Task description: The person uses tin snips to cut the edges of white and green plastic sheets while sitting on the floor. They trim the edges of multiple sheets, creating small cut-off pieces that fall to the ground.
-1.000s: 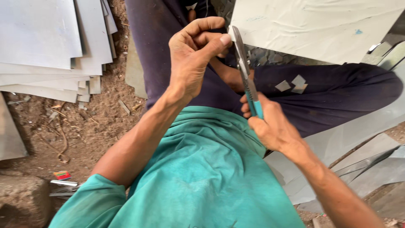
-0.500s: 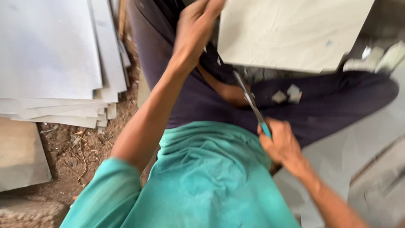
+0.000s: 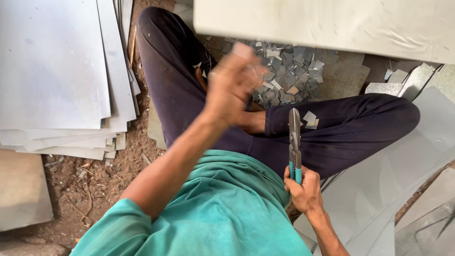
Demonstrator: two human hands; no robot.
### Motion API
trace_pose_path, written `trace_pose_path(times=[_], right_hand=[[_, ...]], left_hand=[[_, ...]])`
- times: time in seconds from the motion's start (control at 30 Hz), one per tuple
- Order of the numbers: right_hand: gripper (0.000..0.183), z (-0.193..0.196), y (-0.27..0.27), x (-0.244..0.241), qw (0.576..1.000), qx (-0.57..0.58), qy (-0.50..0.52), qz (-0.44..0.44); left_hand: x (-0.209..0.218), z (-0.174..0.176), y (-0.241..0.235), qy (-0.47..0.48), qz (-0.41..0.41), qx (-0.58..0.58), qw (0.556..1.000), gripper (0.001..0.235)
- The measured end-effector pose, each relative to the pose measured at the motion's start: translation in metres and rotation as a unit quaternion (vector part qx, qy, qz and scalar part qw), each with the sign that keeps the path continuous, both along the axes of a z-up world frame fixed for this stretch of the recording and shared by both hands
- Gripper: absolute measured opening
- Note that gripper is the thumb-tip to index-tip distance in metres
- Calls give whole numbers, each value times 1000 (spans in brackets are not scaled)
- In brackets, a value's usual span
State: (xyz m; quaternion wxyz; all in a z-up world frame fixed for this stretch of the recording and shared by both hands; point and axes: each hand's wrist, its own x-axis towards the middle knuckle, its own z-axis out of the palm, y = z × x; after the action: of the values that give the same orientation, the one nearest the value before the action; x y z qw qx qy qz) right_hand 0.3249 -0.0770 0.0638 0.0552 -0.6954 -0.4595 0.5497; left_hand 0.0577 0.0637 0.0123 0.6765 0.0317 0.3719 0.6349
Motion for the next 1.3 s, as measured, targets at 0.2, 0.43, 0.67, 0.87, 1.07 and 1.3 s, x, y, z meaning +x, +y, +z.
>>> trace_pose_path(times=[0.2, 0.43, 0.67, 0.87, 1.07, 1.3], right_hand=[[19, 2, 39, -16, 990, -4, -40, 136], [49, 13, 119, -48, 949, -27, 44, 312], [50, 25, 177, -92, 916, -85, -43, 390], [36, 32, 207, -109, 884, -72, -63, 457], [15, 31, 202, -91, 868, -30, -189, 459], [13, 15, 131, -24, 935, 14, -130, 329]], left_hand=[[-44, -18, 4, 227, 146, 48, 962, 29], [-50, -24, -31, 130, 94, -36, 986, 25], [-51, -26, -46, 155, 95, 2, 983, 22], [-43, -34, -46, 101, 136, 11, 985, 27], [-65, -13, -39, 192, 93, 28, 977, 33], [-82, -13, 5, 402, 6, 134, 906, 21]])
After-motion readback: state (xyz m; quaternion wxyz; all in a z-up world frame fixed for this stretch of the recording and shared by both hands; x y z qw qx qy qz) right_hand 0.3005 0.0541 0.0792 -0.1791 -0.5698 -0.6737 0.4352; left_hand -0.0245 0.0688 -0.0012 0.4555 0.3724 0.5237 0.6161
